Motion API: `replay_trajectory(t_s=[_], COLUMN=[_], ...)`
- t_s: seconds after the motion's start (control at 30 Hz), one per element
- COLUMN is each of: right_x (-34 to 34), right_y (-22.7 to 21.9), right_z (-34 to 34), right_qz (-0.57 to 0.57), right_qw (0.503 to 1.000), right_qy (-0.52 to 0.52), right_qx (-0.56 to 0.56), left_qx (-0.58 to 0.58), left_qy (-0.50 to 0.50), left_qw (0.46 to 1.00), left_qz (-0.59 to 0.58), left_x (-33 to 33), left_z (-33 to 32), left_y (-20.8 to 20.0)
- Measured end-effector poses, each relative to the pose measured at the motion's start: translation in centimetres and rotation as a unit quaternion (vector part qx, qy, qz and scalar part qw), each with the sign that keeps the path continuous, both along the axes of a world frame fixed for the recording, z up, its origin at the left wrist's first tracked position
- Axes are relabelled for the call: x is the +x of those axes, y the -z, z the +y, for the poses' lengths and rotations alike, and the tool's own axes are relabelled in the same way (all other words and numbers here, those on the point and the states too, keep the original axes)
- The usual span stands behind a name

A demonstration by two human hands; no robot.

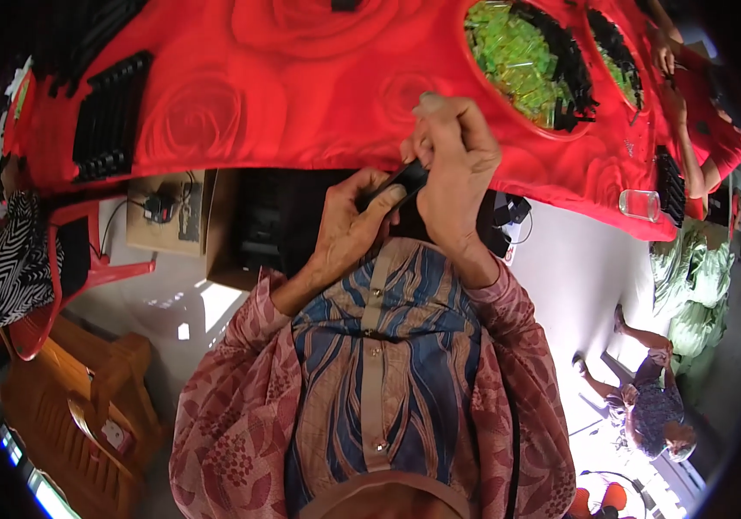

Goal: The person assembles black plastic components by hand, inserting small green plastic inserts into a black plastic frame.

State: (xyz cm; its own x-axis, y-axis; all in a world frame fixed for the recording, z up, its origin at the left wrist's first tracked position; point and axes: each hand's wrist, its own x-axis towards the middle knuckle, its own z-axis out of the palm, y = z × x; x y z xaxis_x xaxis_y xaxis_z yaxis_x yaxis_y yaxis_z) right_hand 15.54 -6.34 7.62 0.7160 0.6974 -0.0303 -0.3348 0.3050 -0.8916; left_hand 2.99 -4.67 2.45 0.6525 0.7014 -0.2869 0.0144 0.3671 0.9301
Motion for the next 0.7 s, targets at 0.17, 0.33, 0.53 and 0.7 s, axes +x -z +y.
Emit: replay_trajectory(t_s=[0.17,0.33,0.53,0.7], right_x=[-0.3,-0.5,-0.5,-1.0], right_y=[-0.3,0.3,0.3,0.5], right_z=[-0.3,-0.2,0.0,-0.2], right_qz=[-0.019,-0.016,-0.027,-0.052], right_qw=[1.000,1.000,1.000,0.998], right_qy=[0.012,0.002,0.006,0.017], right_qx=[-0.013,0.010,-0.002,-0.017], left_qx=[0.003,0.024,0.016,0.017], left_qy=[0.008,0.009,0.015,0.005], left_qw=[1.000,0.998,0.999,0.999], left_qz=[-0.014,-0.052,-0.043,-0.046], left_x=[0.2,0.2,0.2,0.4], left_z=[-0.1,0.0,-0.1,-0.6], left_y=[0.6,0.9,0.6,1.4])
